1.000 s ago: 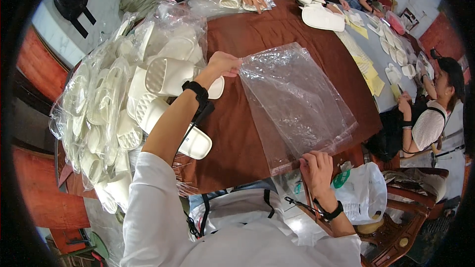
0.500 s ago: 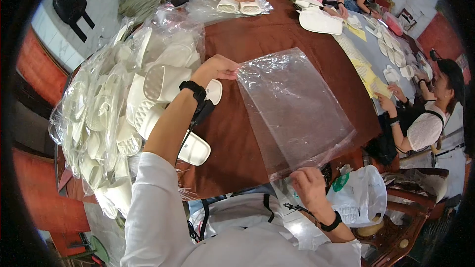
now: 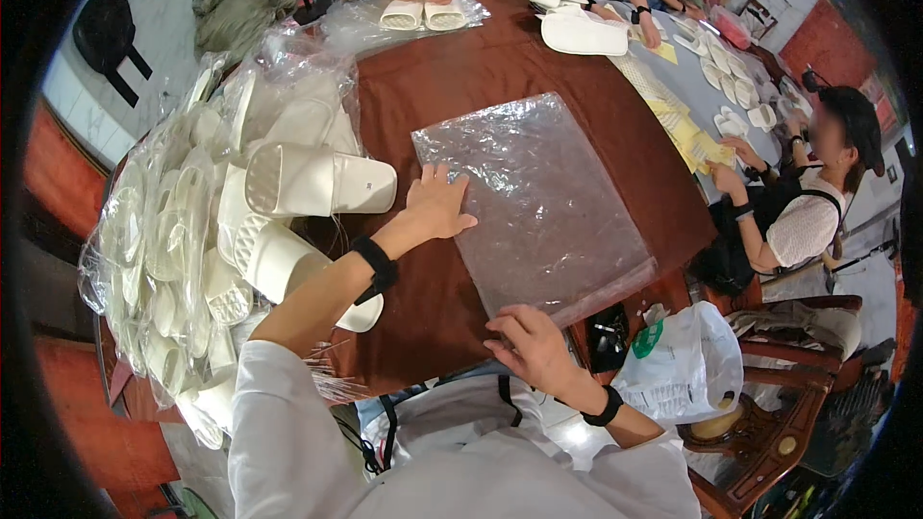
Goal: Removing pairs of sandals from a large sack and placing them into individual plastic bags for packaging in a workshop.
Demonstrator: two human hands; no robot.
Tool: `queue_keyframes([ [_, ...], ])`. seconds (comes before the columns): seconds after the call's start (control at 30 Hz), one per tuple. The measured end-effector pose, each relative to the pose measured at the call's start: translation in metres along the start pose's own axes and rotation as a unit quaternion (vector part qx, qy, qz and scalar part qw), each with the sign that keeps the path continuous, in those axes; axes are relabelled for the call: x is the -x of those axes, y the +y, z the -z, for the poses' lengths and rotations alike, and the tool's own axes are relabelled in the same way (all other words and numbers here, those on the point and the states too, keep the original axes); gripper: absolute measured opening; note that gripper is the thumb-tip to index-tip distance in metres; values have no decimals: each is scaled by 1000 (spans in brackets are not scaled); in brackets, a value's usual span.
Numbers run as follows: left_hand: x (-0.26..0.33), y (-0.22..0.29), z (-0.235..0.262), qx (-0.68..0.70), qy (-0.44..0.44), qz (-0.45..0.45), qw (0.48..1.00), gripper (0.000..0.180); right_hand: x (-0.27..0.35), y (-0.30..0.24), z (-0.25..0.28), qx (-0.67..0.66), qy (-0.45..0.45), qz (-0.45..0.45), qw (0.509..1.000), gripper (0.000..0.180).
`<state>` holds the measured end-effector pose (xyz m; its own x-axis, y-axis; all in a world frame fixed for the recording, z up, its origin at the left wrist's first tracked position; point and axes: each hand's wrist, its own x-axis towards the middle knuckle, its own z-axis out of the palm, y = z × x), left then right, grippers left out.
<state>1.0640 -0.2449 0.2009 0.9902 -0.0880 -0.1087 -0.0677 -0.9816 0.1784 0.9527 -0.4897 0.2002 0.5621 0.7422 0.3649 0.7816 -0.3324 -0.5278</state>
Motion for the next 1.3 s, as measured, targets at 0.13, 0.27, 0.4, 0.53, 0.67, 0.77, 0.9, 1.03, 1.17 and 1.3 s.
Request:
queue_keyframes([
  [0.13,1,-11,-13,46,-6,13,999,76,-12,-11,7,40,33,-48,997,43],
  [0.27,18,-14,-2,62,36,0,997,74,-32,-18,-9,57,42,-29,997,43],
  [0.4,62,24,55,129,25,-59,990,65,-38,-7,-33,138,-2,-97,986,37],
  [0.53,142,25,93,198,70,-83,974,55,-37,-5,-38,147,4,-84,986,36],
  [0.67,208,-8,102,112,186,-15,976,52,-46,-30,-25,81,43,-57,994,38],
  [0.77,244,-44,94,80,269,106,954,61,-66,-66,-2,-64,9,-55,996,39],
  [0.9,265,-72,74,55,292,210,932,75,-105,-97,0,-293,-8,-83,953,49],
  [1.03,256,-95,40,12,332,180,926,85,-164,-93,-49,-400,34,-156,903,65],
  [1.17,245,-96,34,29,337,211,917,81,-206,-65,-98,-318,59,-173,930,64],
  [1.3,244,-90,38,89,329,238,909,73,-228,-52,-108,-465,23,-171,868,42],
])
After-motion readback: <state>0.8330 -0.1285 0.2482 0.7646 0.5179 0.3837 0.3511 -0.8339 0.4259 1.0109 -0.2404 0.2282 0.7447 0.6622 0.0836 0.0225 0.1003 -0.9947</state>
